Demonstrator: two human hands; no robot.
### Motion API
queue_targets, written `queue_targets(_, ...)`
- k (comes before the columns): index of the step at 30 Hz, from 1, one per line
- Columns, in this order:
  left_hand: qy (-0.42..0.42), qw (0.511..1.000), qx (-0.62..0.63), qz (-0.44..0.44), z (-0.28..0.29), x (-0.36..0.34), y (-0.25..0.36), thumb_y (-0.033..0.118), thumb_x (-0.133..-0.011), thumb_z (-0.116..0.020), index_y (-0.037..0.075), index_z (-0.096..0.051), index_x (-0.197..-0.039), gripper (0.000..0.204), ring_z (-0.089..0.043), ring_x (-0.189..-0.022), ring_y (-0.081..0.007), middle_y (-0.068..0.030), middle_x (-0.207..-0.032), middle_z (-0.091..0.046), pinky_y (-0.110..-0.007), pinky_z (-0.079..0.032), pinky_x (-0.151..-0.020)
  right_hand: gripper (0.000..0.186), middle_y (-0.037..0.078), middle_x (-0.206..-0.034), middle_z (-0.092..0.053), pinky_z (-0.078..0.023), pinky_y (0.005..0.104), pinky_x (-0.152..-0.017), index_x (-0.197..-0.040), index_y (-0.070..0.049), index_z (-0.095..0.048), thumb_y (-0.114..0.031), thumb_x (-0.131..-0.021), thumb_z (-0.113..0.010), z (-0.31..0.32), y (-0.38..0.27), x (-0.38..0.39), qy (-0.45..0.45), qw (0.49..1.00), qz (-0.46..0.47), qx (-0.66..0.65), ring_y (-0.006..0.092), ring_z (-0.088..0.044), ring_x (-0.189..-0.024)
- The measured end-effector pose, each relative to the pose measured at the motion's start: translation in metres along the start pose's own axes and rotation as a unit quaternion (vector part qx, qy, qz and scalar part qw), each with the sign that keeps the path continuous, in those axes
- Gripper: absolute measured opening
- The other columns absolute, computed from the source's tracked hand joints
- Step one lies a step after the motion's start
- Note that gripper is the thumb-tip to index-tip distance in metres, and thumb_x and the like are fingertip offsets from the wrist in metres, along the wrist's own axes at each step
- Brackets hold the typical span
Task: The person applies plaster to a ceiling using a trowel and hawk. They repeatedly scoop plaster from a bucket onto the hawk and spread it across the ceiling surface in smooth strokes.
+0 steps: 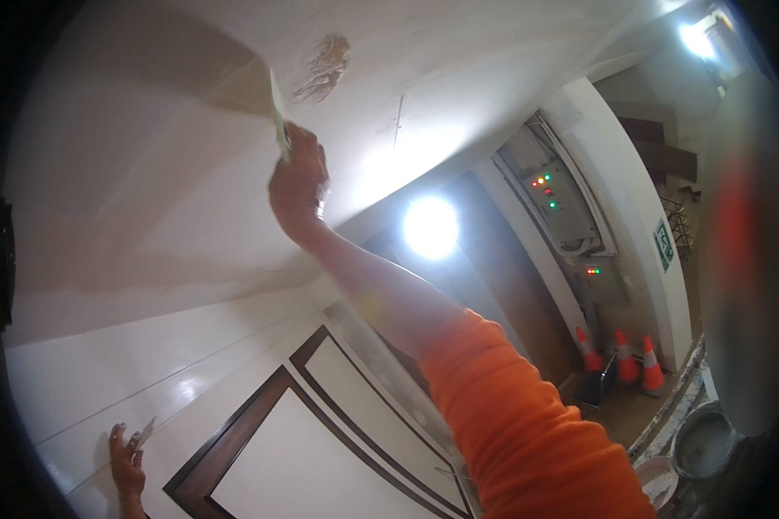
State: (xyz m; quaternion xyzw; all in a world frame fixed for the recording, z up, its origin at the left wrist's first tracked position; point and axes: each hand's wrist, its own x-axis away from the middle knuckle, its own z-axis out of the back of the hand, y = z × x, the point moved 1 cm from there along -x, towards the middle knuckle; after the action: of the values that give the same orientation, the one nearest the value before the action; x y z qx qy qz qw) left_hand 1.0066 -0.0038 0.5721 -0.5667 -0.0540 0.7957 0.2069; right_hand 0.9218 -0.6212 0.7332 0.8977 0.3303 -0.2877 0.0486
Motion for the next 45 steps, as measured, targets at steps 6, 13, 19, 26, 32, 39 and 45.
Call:
queue_targets(6, -0.009, 1.0, -0.005, -0.012, 0.003, 0.005, -0.009, -0.001, -0.08, -0.063, 0.009, -0.067, -0.118, 0.039, -0.037, -0.14, -0.0389, -0.0163, -0.144, -0.048, -0.047, -0.031, -0.117, 0.035, 0.019, -0.108, -0.063, -0.049, 0.0441, -0.089, -0.123, 0.001, -0.058, -0.003, -0.088, -0.058, 0.043, 0.035, -0.083, 0.023, 0.987, -0.156, -0.001, 0.0352, -0.063, -0.1)
queue_targets(13, 0.005, 1.0, 0.018, -0.002, -0.006, 0.002, -0.01, 0.003, -0.079, -0.064, 0.007, -0.068, -0.114, 0.036, -0.038, -0.139, -0.0409, -0.0188, -0.142, -0.05, -0.05, -0.029, -0.117, 0.046, 0.014, -0.121, -0.061, -0.051, 0.0421, -0.092, -0.13, -0.002, -0.058, 0.002, -0.084, -0.061, 0.006, -0.015, -0.001, -0.027, 0.996, 0.08, 0.031, 0.0336, -0.061, -0.11)
queue_targets(19, 0.011, 0.999, 0.028, 0.01, 0.004, 0.008, -0.007, 0.006, -0.079, -0.066, 0.007, -0.068, -0.113, 0.035, -0.039, -0.138, -0.0398, -0.0182, -0.141, -0.051, -0.049, -0.031, -0.116, 0.028, 0.02, -0.101, -0.067, -0.051, 0.0448, -0.083, -0.116, -0.002, -0.061, -0.009, -0.089, -0.063, 0.045, 0.02, -0.045, 0.046, 0.995, 0.092, 0.002, 0.0384, -0.065, -0.094)
queue_targets(26, 0.016, 0.999, 0.045, 0.003, 0.004, -0.002, 0.003, 0.005, -0.081, -0.065, 0.007, -0.069, -0.113, 0.032, -0.04, -0.137, -0.0389, -0.0184, -0.14, -0.052, -0.049, -0.033, -0.115, 0.031, 0.018, -0.099, -0.068, -0.05, 0.0437, -0.084, -0.118, 0.002, -0.061, -0.006, -0.088, -0.059, 0.012, 0.019, -0.066, 0.092, 0.994, -0.041, -0.052, 0.0357, -0.066, -0.094)
queue_targets(32, 0.027, 0.999, 0.04, 0.013, -0.001, 0.002, -0.004, 0.006, -0.082, -0.066, 0.006, -0.069, -0.112, 0.03, -0.04, -0.138, -0.0373, -0.016, -0.14, -0.051, -0.048, -0.033, -0.115, 0.05, 0.019, -0.121, -0.059, -0.047, 0.0438, -0.099, -0.13, -0.003, -0.058, 0.006, -0.081, -0.059, -0.034, -0.048, 0.065, -0.042, 0.995, 0.003, -0.089, 0.0362, -0.057, -0.113)
queue_targets(39, 0.036, 0.999, 0.016, -0.006, -0.002, 0.004, -0.009, 0.006, -0.082, -0.066, 0.007, -0.07, -0.114, 0.032, -0.04, -0.138, -0.0364, -0.0146, -0.139, -0.053, -0.047, -0.033, -0.116, 0.03, 0.024, -0.099, -0.064, -0.047, 0.0443, -0.086, -0.115, 0.005, -0.057, -0.013, -0.093, -0.058, 0.023, 0.012, -0.028, 0.094, 0.993, -0.026, -0.059, 0.0378, -0.062, -0.094)
queue_targets(45, 0.033, 0.999, 0.024, -0.012, 0.009, -0.002, 0.004, 0.007, -0.082, -0.066, 0.007, -0.07, -0.115, 0.033, -0.041, -0.137, -0.0351, -0.0134, -0.137, -0.054, -0.047, -0.033, -0.116, 0.034, 0.022, -0.103, -0.067, -0.049, 0.0474, -0.087, -0.117, 0.003, -0.061, -0.012, -0.087, -0.058, 0.043, 0.027, -0.127, 0.109, 0.985, -0.135, -0.019, 0.0387, -0.066, -0.096)
